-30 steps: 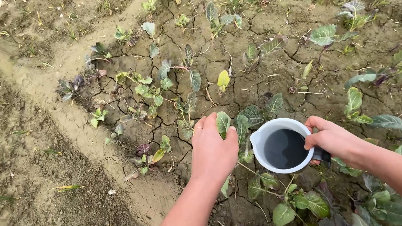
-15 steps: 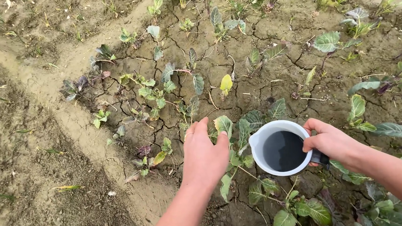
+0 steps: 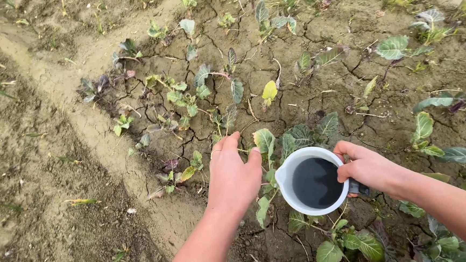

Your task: Watering small plants in a garden bed by scooping water from a bucket with a mug.

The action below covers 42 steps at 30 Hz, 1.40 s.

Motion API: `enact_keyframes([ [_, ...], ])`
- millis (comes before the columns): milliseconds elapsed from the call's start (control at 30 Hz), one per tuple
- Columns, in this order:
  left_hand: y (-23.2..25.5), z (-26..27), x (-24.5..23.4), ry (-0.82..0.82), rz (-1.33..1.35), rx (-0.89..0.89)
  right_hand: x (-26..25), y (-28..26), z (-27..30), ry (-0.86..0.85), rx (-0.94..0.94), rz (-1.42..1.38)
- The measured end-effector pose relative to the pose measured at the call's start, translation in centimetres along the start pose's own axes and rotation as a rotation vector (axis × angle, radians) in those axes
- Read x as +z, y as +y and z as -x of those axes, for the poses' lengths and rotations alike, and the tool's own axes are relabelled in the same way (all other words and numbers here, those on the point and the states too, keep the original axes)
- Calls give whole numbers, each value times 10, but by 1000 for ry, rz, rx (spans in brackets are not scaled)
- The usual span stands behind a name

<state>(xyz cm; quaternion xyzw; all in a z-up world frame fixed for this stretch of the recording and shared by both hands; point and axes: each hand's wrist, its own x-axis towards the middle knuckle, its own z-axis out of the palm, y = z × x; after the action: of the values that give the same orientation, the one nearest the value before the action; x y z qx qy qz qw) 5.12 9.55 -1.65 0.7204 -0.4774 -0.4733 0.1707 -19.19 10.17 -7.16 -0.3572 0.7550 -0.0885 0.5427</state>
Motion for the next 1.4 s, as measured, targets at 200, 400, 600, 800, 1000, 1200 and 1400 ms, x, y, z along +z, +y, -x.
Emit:
enact_keyframes([
  [200, -22, -2, -8, 70, -14, 58, 21, 5, -13, -75, -137, 25],
  [400, -42, -6, -17, 102, 26, 12, 47, 7, -23, -143, -143, 103],
  [600, -47, 4, -26, 140, 18, -13, 58, 1, -29, -190, -179, 331],
  [800, -53, -3, -26, 129, 36, -95, 66, -15, -32, -204, -37, 351],
  [1000, -47, 3, -31, 121, 71, -136, 67, -15, -46, -207, -68, 459],
  [1200, -45, 3, -37, 115, 86, -180, 72, -29, -35, -247, -37, 377],
  [1400, -38, 0, -39, 108, 97, -186, 72, -38, -38, -243, -43, 433],
])
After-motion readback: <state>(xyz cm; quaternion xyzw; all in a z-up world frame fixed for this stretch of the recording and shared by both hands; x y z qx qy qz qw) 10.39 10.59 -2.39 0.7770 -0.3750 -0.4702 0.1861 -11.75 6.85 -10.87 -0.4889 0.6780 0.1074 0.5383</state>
